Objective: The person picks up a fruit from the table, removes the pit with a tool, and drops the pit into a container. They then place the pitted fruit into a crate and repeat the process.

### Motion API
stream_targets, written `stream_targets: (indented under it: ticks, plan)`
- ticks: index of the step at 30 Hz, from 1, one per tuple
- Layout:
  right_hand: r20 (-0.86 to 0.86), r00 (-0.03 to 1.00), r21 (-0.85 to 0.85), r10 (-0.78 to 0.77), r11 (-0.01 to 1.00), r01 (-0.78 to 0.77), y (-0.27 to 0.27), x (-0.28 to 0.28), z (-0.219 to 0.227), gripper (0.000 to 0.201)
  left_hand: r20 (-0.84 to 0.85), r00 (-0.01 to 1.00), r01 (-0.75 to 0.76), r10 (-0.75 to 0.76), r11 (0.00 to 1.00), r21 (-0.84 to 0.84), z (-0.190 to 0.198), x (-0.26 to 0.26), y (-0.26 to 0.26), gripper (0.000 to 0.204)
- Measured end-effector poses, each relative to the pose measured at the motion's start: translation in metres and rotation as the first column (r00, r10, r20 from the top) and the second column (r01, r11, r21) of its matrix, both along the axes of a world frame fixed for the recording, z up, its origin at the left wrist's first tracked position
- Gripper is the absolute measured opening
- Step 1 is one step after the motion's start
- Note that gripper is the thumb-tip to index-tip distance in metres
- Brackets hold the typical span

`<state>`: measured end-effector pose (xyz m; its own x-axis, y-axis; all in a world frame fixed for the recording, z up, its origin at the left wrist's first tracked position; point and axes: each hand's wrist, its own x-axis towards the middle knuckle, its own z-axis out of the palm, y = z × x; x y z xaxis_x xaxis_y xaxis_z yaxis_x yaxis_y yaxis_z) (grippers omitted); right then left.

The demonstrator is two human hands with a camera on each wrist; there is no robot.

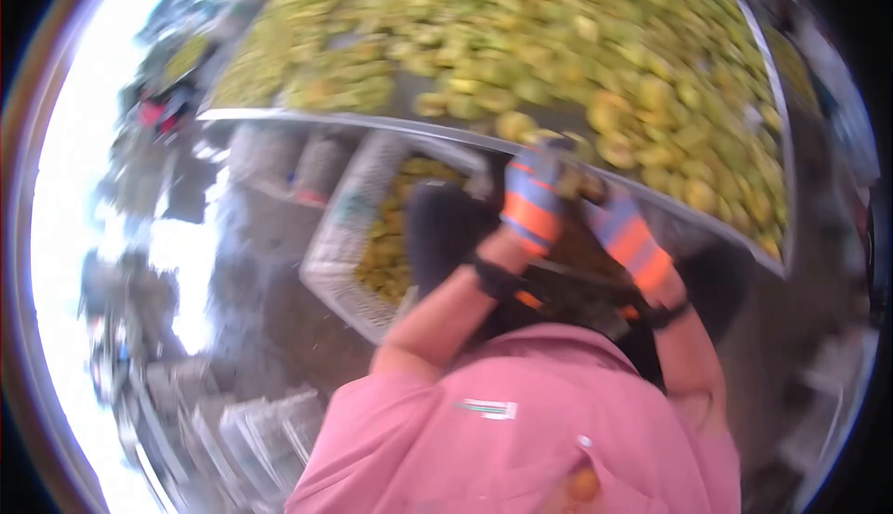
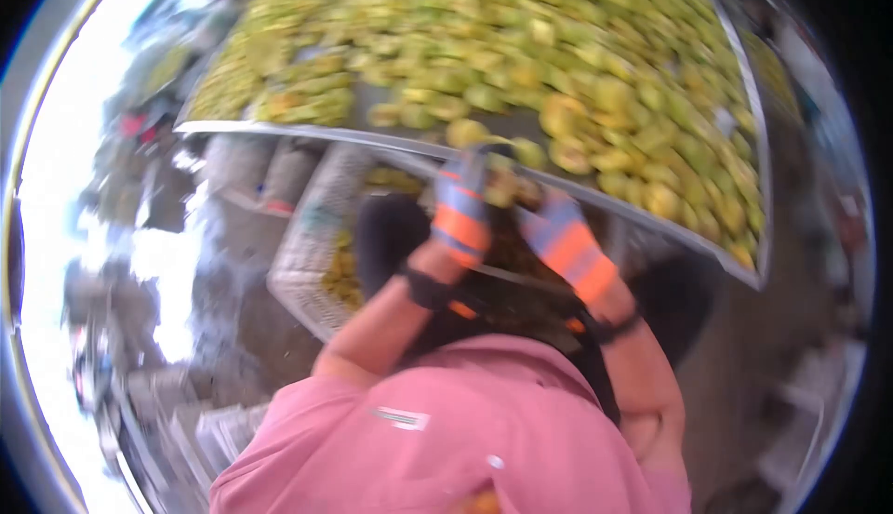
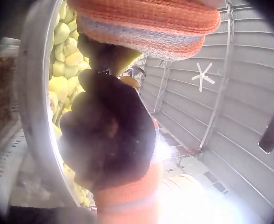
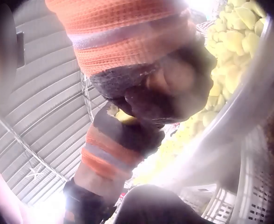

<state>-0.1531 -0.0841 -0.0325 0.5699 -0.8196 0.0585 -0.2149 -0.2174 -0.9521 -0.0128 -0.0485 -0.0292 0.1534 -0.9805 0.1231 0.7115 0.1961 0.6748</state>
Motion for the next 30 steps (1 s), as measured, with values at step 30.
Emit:
stream_targets:
  ticks: [30]
  plan:
    - [0.148,0.974,0.168,0.169,0.967,-0.193,0.01,-0.003,-0.019,0.028,0.959,0.284,-0.539,0.015,0.83,0.147,0.032,-0.013,0.007,0.031]
